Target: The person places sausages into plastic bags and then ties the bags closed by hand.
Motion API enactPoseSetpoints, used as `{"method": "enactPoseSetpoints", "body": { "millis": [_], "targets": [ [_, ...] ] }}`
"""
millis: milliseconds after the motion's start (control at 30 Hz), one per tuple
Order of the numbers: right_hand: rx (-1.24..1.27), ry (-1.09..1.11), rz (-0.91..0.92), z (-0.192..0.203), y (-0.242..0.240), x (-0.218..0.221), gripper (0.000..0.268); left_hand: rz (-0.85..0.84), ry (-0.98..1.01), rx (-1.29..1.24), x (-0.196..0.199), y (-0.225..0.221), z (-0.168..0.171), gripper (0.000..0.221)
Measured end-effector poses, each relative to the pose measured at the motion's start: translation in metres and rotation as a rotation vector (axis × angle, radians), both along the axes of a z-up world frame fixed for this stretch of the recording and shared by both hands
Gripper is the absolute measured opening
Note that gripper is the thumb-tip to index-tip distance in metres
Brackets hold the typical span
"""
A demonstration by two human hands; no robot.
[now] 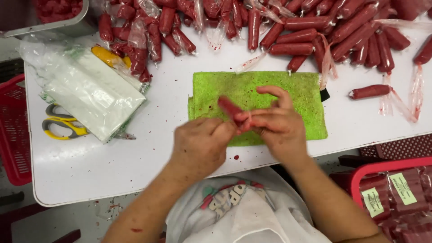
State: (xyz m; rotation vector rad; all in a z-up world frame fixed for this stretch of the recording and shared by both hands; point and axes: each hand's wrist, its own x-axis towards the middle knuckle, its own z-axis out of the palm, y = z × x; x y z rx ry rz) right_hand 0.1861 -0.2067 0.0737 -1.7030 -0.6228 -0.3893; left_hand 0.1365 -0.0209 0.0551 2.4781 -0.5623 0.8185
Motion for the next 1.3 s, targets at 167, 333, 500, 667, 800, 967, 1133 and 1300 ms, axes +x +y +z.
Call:
{"method": "enactPoseSetpoints", "body": {
  "millis": [167,333,500,667,800,967,1133,1300],
  "targets": [
    [-0.420,0.118,0.597,0.025,-0.012,0.031,0.019,-0.211,0.206,-0.063,0.018,0.018,0.030,0.015],
    [-0.458,0.138,0.624,0.017,-0.019,0.051,0.024,-0.317,0.327,-0.233,0.027,-0.001,0.004,0.040],
    [0.007,0.374,0.531,-0.050,0.001,0.027,0.026,0.020,0.137,-0.404,0.002,-0.028,-0.041,0.034],
    [0.281,0.442,-0.056,-0.080,0.018,0.013,0.030,-0.024,0.220,-0.902,0.044,-0.033,-0.019,0.012],
    [0.050,0.275,-0.141,-0.097,-0.004,0.030,0.042,-0.378,0.366,-0.926,0.078,-0.033,-0.013,0.009],
    [-0.147,0.242,0.227,-0.047,-0.015,0.043,0.020,-0.464,0.246,0.565,0.135,0.019,0.030,0.017],
    [-0.183,0.369,-0.022,0.040,-0.062,0.115,0.022,-0.141,0.053,0.570,0.206,0.058,0.042,0.048],
    [-0.407,0.076,-0.186,0.044,-0.080,0.151,0.032,-0.216,-0.129,0.523,0.236,0.059,-0.017,0.026]
  ]
}}
